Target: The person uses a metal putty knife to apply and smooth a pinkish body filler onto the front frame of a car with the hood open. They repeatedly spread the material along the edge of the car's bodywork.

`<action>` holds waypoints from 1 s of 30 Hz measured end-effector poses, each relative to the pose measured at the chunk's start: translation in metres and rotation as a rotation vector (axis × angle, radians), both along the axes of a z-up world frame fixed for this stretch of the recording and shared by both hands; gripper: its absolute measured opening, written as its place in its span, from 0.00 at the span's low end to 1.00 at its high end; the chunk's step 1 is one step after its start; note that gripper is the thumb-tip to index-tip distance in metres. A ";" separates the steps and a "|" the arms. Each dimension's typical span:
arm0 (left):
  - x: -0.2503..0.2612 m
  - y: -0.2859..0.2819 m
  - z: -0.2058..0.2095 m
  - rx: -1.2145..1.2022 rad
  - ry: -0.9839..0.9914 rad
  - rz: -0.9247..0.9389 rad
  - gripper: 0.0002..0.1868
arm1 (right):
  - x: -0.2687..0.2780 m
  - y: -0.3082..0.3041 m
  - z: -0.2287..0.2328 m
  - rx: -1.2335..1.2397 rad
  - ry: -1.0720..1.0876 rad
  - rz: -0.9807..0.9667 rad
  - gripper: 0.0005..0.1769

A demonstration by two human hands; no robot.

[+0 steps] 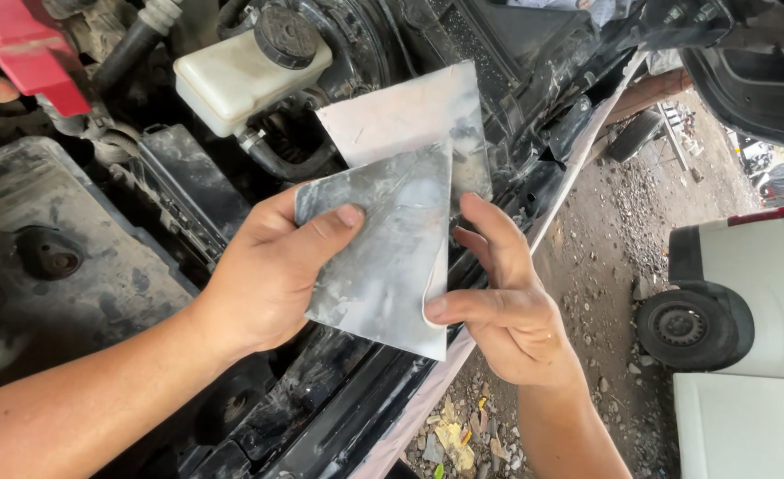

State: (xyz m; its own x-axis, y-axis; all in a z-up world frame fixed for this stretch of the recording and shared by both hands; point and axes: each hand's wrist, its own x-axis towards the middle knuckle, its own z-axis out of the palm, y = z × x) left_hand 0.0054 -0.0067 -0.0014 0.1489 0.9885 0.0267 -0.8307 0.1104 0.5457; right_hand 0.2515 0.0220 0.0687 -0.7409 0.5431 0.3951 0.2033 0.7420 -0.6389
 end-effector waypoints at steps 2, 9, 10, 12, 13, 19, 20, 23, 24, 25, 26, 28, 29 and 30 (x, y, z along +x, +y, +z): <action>-0.001 0.001 -0.002 -0.035 0.043 0.035 0.15 | -0.001 -0.001 0.001 -0.174 0.064 0.053 0.20; -0.021 0.011 0.003 -0.018 0.020 0.123 0.14 | 0.096 0.076 0.006 -0.124 0.139 -0.119 0.24; -0.021 0.011 0.001 -0.009 0.040 0.126 0.14 | 0.113 0.101 0.012 -0.049 0.006 -0.437 0.24; -0.019 0.010 -0.003 -0.007 0.057 0.141 0.14 | 0.142 0.155 0.022 0.024 -0.135 -0.738 0.26; -0.017 0.010 -0.004 -0.025 0.053 0.121 0.14 | 0.155 0.180 0.027 0.034 -0.173 -0.745 0.29; -0.014 0.011 -0.010 -0.116 0.021 0.052 0.14 | 0.161 0.270 0.050 0.116 -0.436 -0.872 0.32; -0.015 0.012 -0.012 -0.125 0.025 0.042 0.14 | 0.165 0.282 0.051 0.171 -0.503 -0.865 0.31; -0.019 0.015 -0.008 -0.145 0.054 0.066 0.15 | 0.207 0.320 0.045 0.382 -0.681 -0.790 0.31; -0.020 0.016 -0.007 -0.149 0.049 0.067 0.15 | 0.212 0.323 0.046 0.381 -0.687 -0.786 0.31; -0.021 0.017 -0.006 -0.161 0.051 0.067 0.15 | 0.215 0.327 0.046 0.464 -0.777 -0.780 0.30; -0.022 0.017 -0.005 -0.174 0.053 0.068 0.16 | 0.219 0.331 0.046 0.548 -0.866 -0.771 0.30; -0.021 0.016 -0.007 -0.156 0.062 0.073 0.15 | 0.207 0.327 0.047 0.572 -0.945 -0.772 0.31; -0.021 0.017 -0.008 -0.127 0.080 0.074 0.15 | 0.202 0.324 0.049 0.599 -1.015 -0.785 0.31; -0.020 0.016 -0.008 -0.128 0.078 0.077 0.15 | 0.204 0.329 0.049 0.601 -1.015 -0.782 0.31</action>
